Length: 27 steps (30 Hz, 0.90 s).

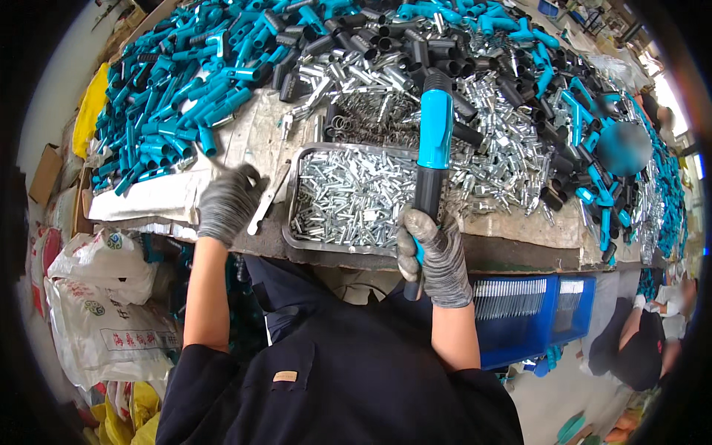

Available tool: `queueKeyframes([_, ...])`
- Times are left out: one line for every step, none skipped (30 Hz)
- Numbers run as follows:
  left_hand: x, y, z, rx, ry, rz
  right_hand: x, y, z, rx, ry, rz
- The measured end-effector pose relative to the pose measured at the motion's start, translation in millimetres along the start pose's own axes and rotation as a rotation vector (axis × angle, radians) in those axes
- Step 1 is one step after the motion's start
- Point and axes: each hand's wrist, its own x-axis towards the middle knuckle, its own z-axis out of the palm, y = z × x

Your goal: The worker is assembling handles onto metal components at a factory workbench.

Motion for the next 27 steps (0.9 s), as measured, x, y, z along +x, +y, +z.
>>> queueKeyframes([-9, -2, 16, 0.04, 0.006, 0.033, 0, 1, 5, -0.003, -0.015, -0.008])
queueKeyframes([-17, -1, 27, 0.082, 0.011, 0.068, 0, 3, 13, -0.004, -0.028, -0.017])
queueKeyframes([-21, -1, 34, 0.088, 0.007, 0.068, 3, 11, 15, -0.055, -0.007, -0.011])
queueKeyframes([-25, 0, 40, 0.075, 0.033, 0.039, 3, 14, 19, -0.061, -0.048, 0.03])
queueKeyframes([-26, 0, 42, 0.063, 0.06, 0.011, 4, 15, 23, -0.076, -0.061, 0.048])
queueKeyframes([-26, -3, 41, 0.067, 0.055, 0.014, 4, 16, 27, -0.092, -0.073, 0.067])
queueKeyframes([-24, -6, 40, 0.093, 0.039, 0.017, 5, 18, 27, -0.098, -0.109, 0.049])
queueKeyframes([-24, -8, 38, 0.119, 0.024, 0.019, 4, 20, 27, -0.092, -0.105, 0.05])
queueKeyframes([-22, -1, 28, 0.082, 0.012, 0.021, 6, 23, 25, -0.083, -0.09, 0.059])
queueKeyframes([-22, 4, 24, 0.084, 0.007, 0.036, 7, 24, 24, -0.072, -0.075, 0.065])
queueKeyframes([-25, 8, 22, -0.185, 0.115, 0.064, 8, 24, 22, -0.119, -0.06, 0.048])
queueKeyframes([-33, 15, 15, -0.453, 0.215, 0.088, 8, 24, 24, -0.11, -0.045, 0.047])
queueKeyframes([-46, 33, -3, -0.672, 0.105, 0.163, 8, 29, 25, -0.147, -0.06, -0.038])
queueKeyframes([-59, 57, -20, -0.884, -0.003, 0.228, 12, 37, 21, -0.186, -0.084, -0.124])
queueKeyframes([-71, 79, -33, -0.917, -0.021, 0.312, 13, 42, 16, -0.149, -0.115, -0.079])
queueKeyframes([-79, 95, -39, -0.949, -0.034, 0.397, 17, 46, 12, -0.148, -0.104, -0.082])
queueKeyframes([-82, 105, -34, -0.913, 0.014, 0.469, 22, 51, 7, -0.385, -0.123, -0.404])
queueKeyframes([-85, 113, -30, -0.877, 0.058, 0.545, 27, 63, -1, -0.623, -0.133, -0.724])
queueKeyframes([-86, 120, -36, -0.826, -0.082, 0.533, 44, 87, 3, -0.316, -0.167, -0.454])
queueKeyframes([-84, 123, -33, -0.831, -0.094, 0.551, 35, 89, -10, -0.318, -0.146, -0.461])
queueKeyframes([-84, 119, -27, -1.003, -0.178, 0.496, 17, 53, 17, -0.146, -0.124, -0.365])
queueKeyframes([-84, 118, -24, -1.176, -0.265, 0.444, 6, 32, 30, 0.022, -0.093, -0.274])
queueKeyframes([-84, 117, -29, -1.488, -0.42, 0.275, 4, 35, 20, 0.022, -0.052, -0.177])
queueKeyframes([-76, 117, -17, -1.41, -0.338, 0.207, 0, 34, 13, 0.042, -0.088, -0.084])
queueKeyframes([-75, 119, -15, -1.388, -0.393, 0.176, -3, 31, 11, 0.072, -0.107, -0.043])
queueKeyframes([-75, 121, -12, -1.364, -0.448, 0.143, -7, 27, 12, 0.104, -0.126, -0.001])
queueKeyframes([-73, 124, -15, -1.365, -0.56, 0.167, -6, 27, 22, 0.09, -0.087, -0.098])
